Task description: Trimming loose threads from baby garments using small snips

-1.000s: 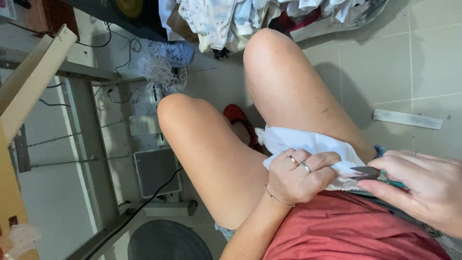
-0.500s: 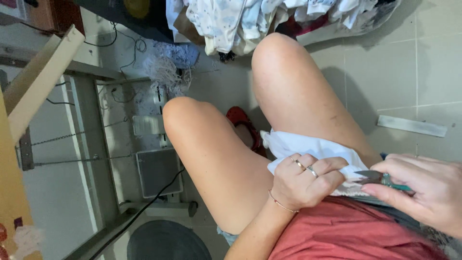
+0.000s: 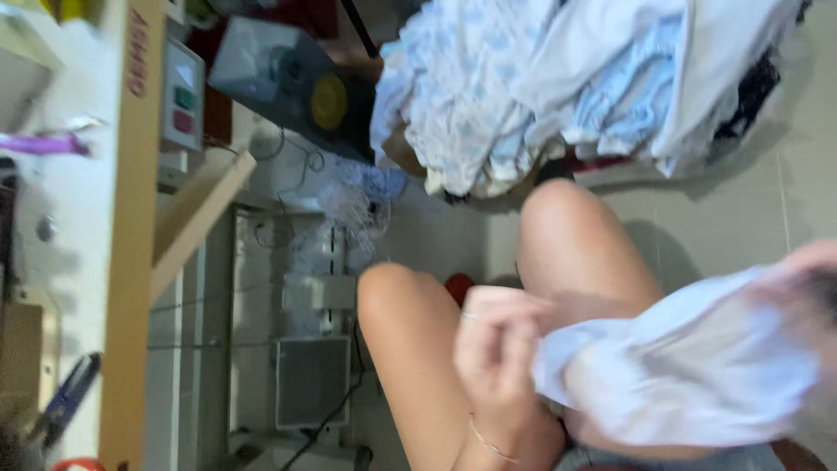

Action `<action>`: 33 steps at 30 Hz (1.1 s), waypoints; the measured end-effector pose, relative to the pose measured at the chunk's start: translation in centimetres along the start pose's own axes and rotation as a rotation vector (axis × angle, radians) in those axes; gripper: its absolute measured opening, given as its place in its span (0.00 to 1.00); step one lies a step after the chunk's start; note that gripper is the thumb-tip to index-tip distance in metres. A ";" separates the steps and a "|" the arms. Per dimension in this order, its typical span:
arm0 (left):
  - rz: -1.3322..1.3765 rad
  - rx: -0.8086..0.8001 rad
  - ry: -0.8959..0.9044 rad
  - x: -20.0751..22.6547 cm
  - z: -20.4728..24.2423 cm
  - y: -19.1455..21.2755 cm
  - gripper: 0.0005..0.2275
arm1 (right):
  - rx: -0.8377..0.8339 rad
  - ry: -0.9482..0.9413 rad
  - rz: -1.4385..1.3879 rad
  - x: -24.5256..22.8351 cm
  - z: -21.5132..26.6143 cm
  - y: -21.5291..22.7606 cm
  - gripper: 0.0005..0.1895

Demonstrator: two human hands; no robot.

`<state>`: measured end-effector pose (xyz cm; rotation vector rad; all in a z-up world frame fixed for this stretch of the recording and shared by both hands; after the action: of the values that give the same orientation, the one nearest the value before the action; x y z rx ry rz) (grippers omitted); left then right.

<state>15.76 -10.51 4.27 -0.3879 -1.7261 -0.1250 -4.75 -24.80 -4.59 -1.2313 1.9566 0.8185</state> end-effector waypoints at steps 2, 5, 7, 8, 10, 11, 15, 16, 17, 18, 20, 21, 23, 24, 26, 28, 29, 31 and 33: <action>-0.023 0.092 0.030 -4.1 -2.0 1.7 0.09 | -0.028 0.044 -0.009 0.9 -2.7 -3.9 0.15; -0.156 0.282 0.294 -9.9 -3.9 4.7 0.08 | -0.147 0.141 0.021 5.8 -4.6 -10.3 0.15; -0.235 0.377 0.509 -13.8 -4.0 6.3 0.09 | -0.220 0.219 0.043 11.1 -9.2 -15.7 0.15; -0.068 0.422 0.526 -15.0 -3.9 6.7 0.08 | -0.256 0.254 0.063 13.8 -11.8 -18.5 0.15; 0.102 0.459 0.543 -16.4 -4.0 7.1 0.07 | -0.328 0.317 0.109 17.8 -16.3 -23.2 0.15; 0.068 0.424 0.528 -16.3 -4.3 7.0 0.08 | -0.364 0.346 0.137 19.3 -18.0 -24.9 0.15; 0.116 0.479 0.601 -17.6 -4.6 6.7 0.08 | -0.517 0.464 0.211 15.7 -18.0 -31.0 0.16; 0.106 0.477 0.605 -18.0 -4.5 6.9 0.08 | -0.520 0.455 0.215 9.9 -16.1 -32.6 0.16; 0.093 0.439 0.630 -18.6 -4.3 6.8 0.08 | -0.739 0.046 0.300 7.9 -12.8 -34.2 0.07; 0.086 0.401 0.654 -19.1 -4.1 6.6 0.09 | -0.944 -0.367 0.369 5.4 -7.8 -34.0 0.22; 0.086 0.383 0.666 -19.8 -3.8 6.7 0.08 | -0.840 -0.180 0.451 10.9 -7.6 -37.6 0.22; 0.090 0.368 0.677 -20.2 -3.5 6.8 0.08 | -0.733 0.011 0.522 12.9 -7.7 -39.2 0.23; 0.079 0.359 0.687 -19.4 -3.7 7.0 0.08 | -0.732 0.003 0.523 13.4 -7.1 -40.0 0.21; 0.084 0.351 0.683 -19.1 -4.0 6.7 0.08 | -0.721 0.009 0.515 13.3 -7.3 -40.8 0.21; 0.084 0.351 0.677 -19.1 -4.2 6.9 0.08 | -0.692 0.056 0.379 10.1 -7.5 -40.6 0.16; 0.082 0.351 0.665 -18.7 -4.6 7.0 0.08 | -0.661 0.099 0.238 4.0 -7.9 -38.8 0.12; 0.104 0.361 0.692 -18.6 -4.7 7.0 0.08 | -0.790 -0.030 0.114 0.6 -7.1 -37.7 0.10; 0.124 0.354 0.726 -18.6 -4.6 6.7 0.07 | -0.903 -0.164 -0.004 -3.4 -6.7 -33.8 0.09; 0.228 0.413 0.717 -18.6 -4.6 7.1 0.08 | -0.917 -0.500 -0.206 -4.1 -6.0 -30.0 0.06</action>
<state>25.08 -8.69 -13.85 -0.1922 -0.9567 0.2339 22.95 -38.19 -2.44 -1.4738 1.0193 1.8061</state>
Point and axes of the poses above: each hand's wrist, its own z-axis away from the middle knuckle, its own y-axis out of the back of the hand, x = y × z, the point moved 9 cm from there along -z, towards the middle knuckle, and after that the axes turned 14 degrees about x, right-handed, at the moved point
